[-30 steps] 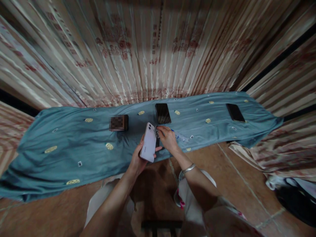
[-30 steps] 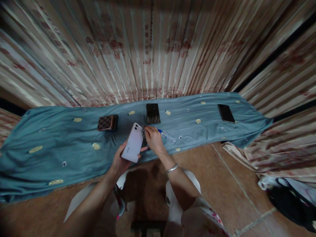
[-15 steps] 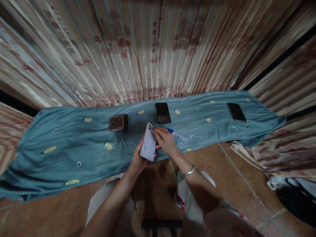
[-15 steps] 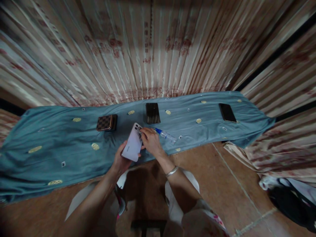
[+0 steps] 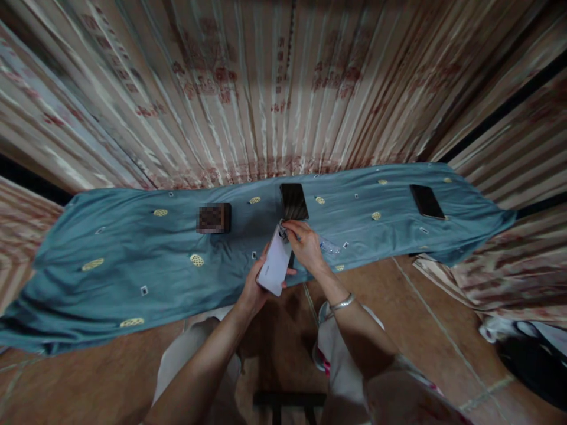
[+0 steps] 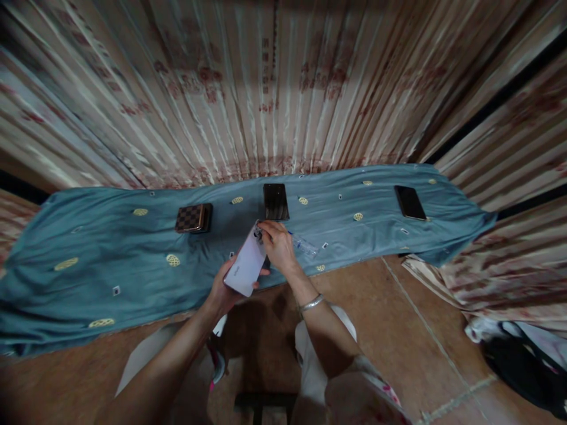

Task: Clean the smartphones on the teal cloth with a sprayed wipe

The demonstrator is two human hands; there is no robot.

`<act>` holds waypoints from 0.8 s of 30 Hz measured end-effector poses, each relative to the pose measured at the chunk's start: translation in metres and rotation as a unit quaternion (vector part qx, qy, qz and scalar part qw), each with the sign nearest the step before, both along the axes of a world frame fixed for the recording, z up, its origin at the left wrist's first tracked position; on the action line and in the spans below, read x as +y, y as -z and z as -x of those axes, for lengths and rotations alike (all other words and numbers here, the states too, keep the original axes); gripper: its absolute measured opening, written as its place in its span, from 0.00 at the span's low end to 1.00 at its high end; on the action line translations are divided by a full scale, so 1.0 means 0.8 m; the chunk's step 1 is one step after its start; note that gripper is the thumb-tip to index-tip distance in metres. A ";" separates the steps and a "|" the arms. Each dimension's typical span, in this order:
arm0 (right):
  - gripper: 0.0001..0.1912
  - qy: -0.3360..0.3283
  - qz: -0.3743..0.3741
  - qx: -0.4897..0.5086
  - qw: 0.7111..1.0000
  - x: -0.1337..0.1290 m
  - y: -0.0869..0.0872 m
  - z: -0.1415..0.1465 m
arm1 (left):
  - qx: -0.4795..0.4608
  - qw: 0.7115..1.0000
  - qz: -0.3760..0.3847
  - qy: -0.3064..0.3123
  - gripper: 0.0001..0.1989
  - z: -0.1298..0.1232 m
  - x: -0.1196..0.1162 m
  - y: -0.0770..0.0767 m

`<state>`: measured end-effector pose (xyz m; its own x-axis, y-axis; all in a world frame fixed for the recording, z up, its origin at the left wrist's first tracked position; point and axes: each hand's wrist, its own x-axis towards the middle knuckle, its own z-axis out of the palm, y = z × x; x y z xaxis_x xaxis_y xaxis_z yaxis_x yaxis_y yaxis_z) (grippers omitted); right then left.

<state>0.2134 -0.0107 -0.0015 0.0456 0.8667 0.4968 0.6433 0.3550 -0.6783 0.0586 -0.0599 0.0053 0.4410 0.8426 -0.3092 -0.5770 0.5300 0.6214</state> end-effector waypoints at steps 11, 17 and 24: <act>0.15 -0.020 0.023 -0.015 0.999 -0.009 0.006 0.007 | -0.011 1.000 0.005 -0.028 0.31 0.008 0.007 -0.010; 0.14 -0.059 0.026 -0.002 0.998 -0.027 0.001 0.022 | -0.001 0.998 0.018 -0.053 0.28 0.010 0.011 -0.004; 0.14 -0.050 0.018 0.021 0.998 -0.031 -0.008 0.026 | 0.009 0.999 0.015 -0.039 0.31 0.000 0.006 0.002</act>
